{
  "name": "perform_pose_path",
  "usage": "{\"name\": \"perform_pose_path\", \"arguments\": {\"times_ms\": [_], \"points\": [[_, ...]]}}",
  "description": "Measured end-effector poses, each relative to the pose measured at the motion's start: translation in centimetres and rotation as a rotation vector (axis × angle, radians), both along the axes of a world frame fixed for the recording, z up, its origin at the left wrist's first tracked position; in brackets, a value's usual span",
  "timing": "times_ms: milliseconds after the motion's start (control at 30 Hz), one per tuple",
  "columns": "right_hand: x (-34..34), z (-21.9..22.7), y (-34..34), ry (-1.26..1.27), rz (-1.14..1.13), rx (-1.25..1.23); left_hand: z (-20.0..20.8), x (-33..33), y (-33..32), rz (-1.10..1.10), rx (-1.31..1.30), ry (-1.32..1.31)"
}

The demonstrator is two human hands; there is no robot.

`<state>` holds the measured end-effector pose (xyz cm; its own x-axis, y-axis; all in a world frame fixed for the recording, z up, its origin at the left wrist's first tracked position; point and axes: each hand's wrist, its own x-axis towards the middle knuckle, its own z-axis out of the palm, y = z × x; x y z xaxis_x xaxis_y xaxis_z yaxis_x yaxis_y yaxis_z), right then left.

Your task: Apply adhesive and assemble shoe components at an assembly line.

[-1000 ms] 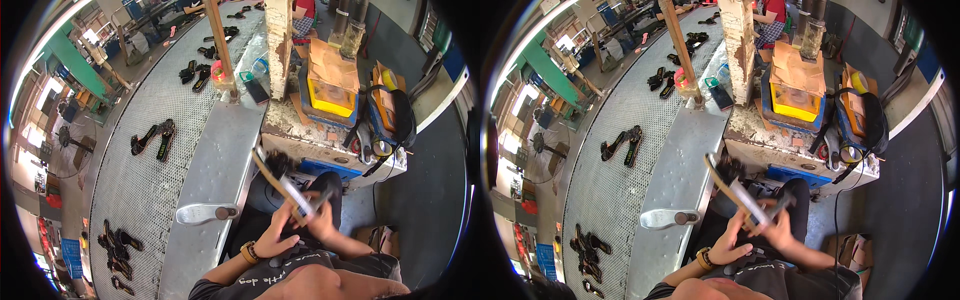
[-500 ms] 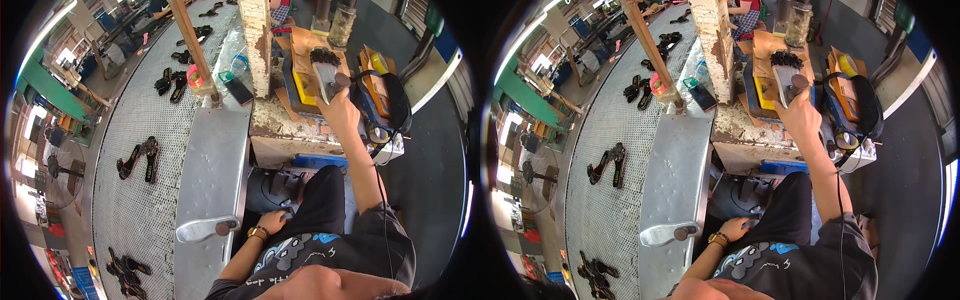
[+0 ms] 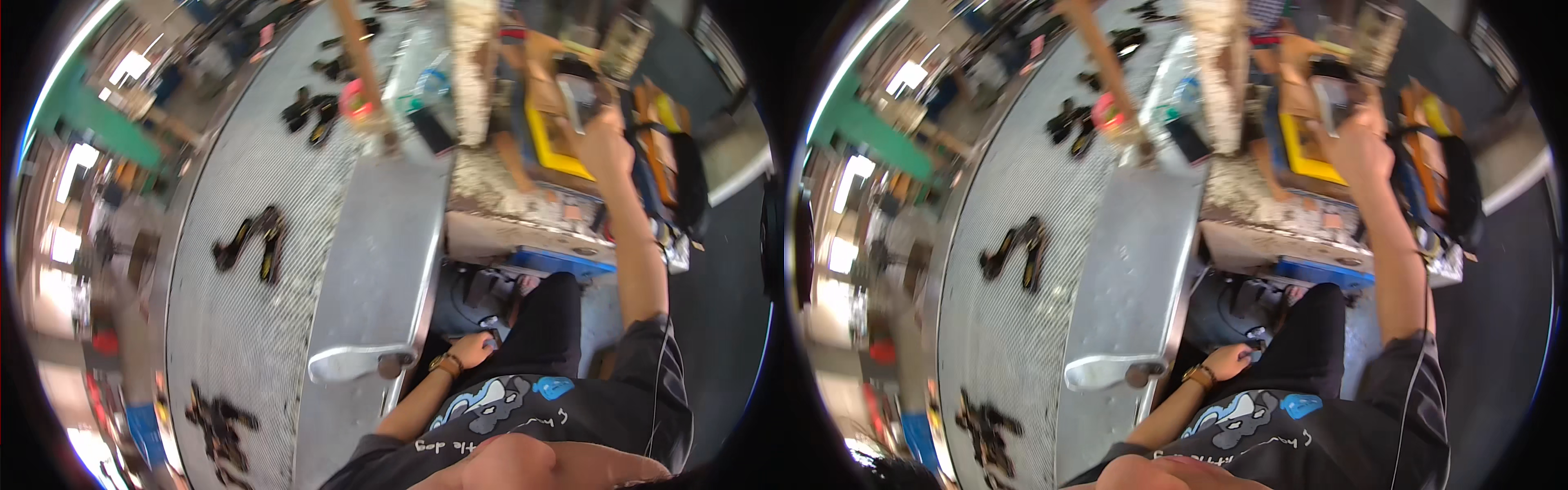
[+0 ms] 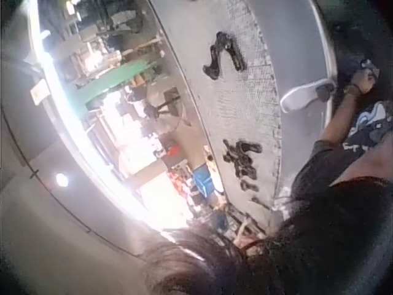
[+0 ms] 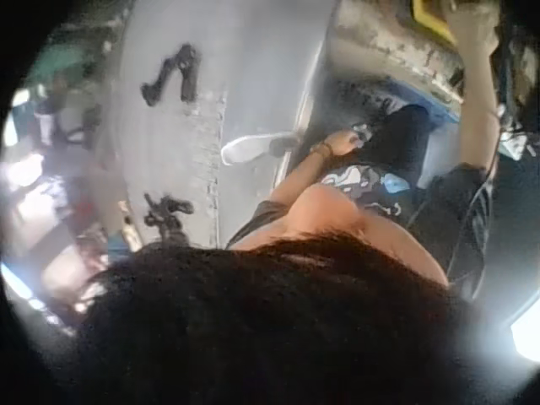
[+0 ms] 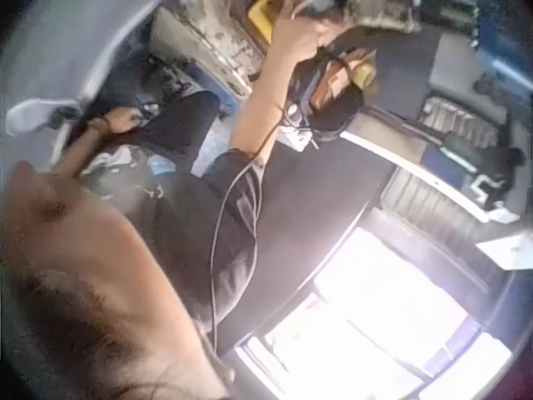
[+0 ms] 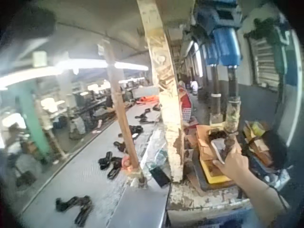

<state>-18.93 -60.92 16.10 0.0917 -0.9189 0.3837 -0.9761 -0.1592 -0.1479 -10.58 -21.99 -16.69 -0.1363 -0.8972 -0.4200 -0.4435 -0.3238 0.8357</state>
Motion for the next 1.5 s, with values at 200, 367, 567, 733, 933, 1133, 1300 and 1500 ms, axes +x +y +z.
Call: {"name": "perform_pose_path", "arguments": {"times_ms": [200,367,567,733,933,1133,1300,1500], "points": [[-2.3,-3.5,-3.5,0.026,0.082,-0.679,-1.7,-0.5,0.2,0.121,-0.055,0.031],[-2.3,-2.0,-2.2,-0.021,0.290,-0.729,-2.0,1.1,1.1,0.261,-0.049,0.077],[-2.7,-0.6,-2.5,0.058,0.166,-0.558,-3.9,1.0,0.5,0.355,-0.112,0.103],[-1.6,-0.6,-1.9,-0.010,0.169,-0.581,-3.1,2.0,-0.5,0.271,0.076,0.091],[-2.4,-0.7,-2.4,-0.015,0.171,-0.620,-3.0,2.0,-1.0,0.372,0.023,0.108],[-1.9,-0.6,-1.9,-0.020,0.191,-0.649,-3.9,1.6,-0.3,0.376,-0.036,-0.032],[-1.4,0.2,-0.9,0.016,0.113,-0.537,-3.4,1.4,0.0,0.371,-0.019,-0.054],[-1.6,-0.2,-1.1,0.055,0.062,-0.610,-2.3,1.6,-0.2,0.407,-0.007,-0.028]]}}
